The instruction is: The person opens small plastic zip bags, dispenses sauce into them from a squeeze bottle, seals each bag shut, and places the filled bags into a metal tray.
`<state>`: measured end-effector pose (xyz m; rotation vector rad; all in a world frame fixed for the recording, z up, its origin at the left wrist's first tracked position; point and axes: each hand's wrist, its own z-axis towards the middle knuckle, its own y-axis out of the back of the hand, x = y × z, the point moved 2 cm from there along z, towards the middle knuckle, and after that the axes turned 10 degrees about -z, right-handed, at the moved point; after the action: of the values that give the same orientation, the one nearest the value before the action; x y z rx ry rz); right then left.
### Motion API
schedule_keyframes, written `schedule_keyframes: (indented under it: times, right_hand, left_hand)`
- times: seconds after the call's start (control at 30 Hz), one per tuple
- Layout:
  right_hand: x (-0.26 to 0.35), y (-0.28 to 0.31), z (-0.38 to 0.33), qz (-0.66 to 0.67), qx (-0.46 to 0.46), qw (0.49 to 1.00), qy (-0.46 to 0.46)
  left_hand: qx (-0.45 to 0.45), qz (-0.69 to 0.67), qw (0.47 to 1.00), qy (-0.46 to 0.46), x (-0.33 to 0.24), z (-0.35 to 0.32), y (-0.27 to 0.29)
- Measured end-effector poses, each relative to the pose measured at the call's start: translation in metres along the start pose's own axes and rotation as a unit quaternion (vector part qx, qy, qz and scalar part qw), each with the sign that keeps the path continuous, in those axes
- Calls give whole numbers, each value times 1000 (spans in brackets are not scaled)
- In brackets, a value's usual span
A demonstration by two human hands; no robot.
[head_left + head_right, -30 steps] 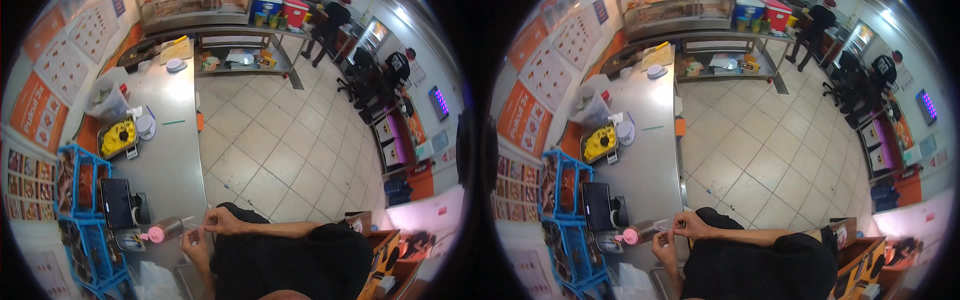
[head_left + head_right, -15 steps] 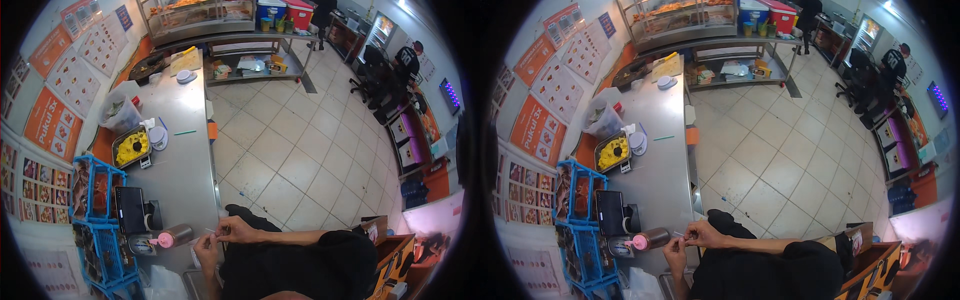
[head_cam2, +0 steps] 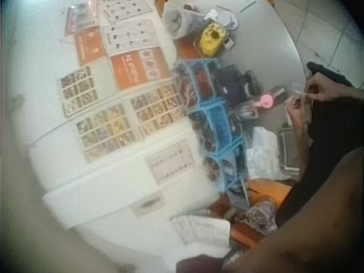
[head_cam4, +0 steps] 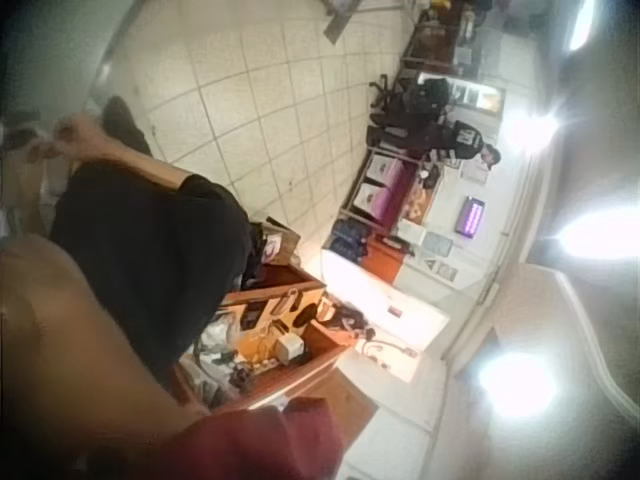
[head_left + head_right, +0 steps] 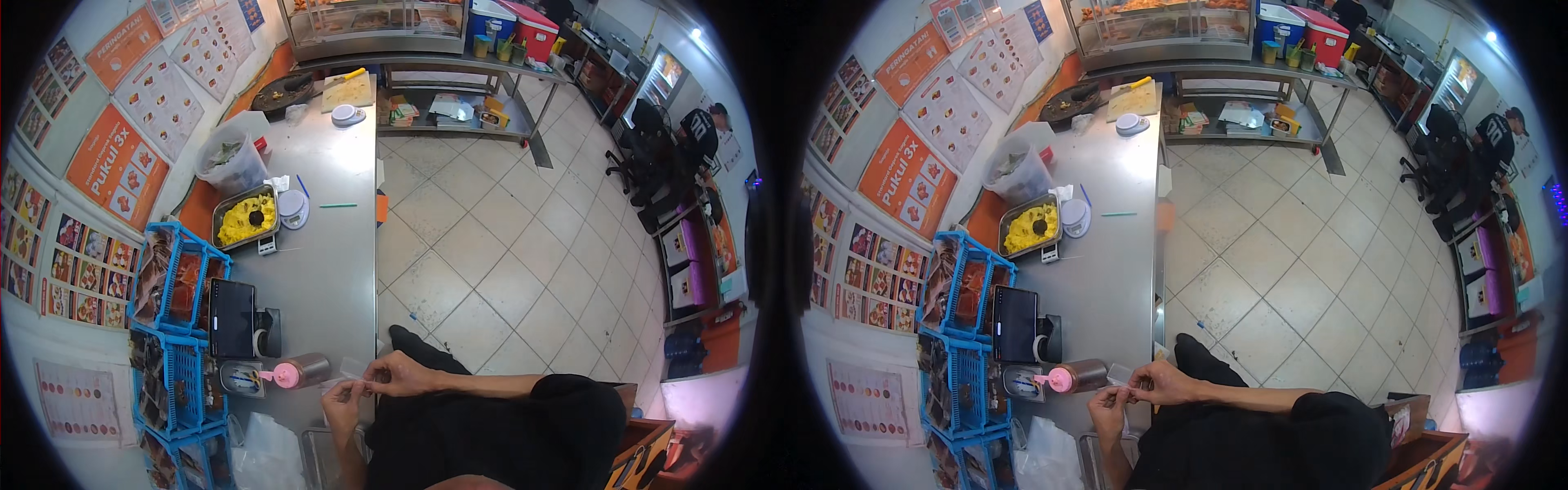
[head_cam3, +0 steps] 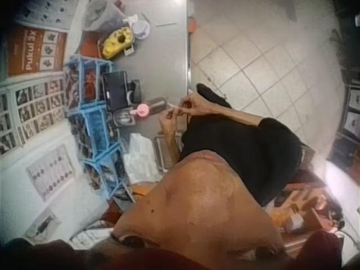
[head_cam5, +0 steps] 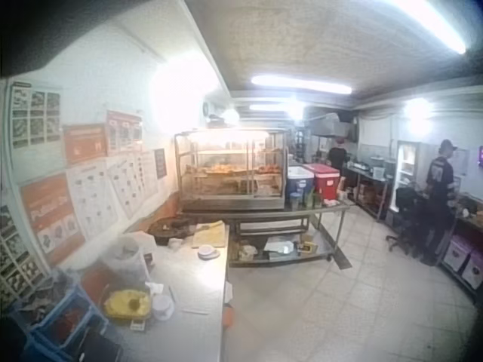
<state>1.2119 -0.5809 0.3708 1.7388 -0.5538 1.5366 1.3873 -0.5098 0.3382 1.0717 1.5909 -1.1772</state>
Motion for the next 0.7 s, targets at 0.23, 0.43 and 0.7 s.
schedule_keyframes:
  times: [0.23, 0.43, 0.7]
  right_hand:
    - [-21, 28, 17, 85, 67, 989, -100]
    - [-33, 68, 38, -135, 112, 983, -43]
    - [-74, 217, 83, -64, -38, 992, -101]
  left_hand:
    - [14, -22, 999, 37, -1, 29, -13]
    - [85, 168, 982, 26, -23, 87, -70]
    - [171, 185, 965, 78, -11, 242, -168]
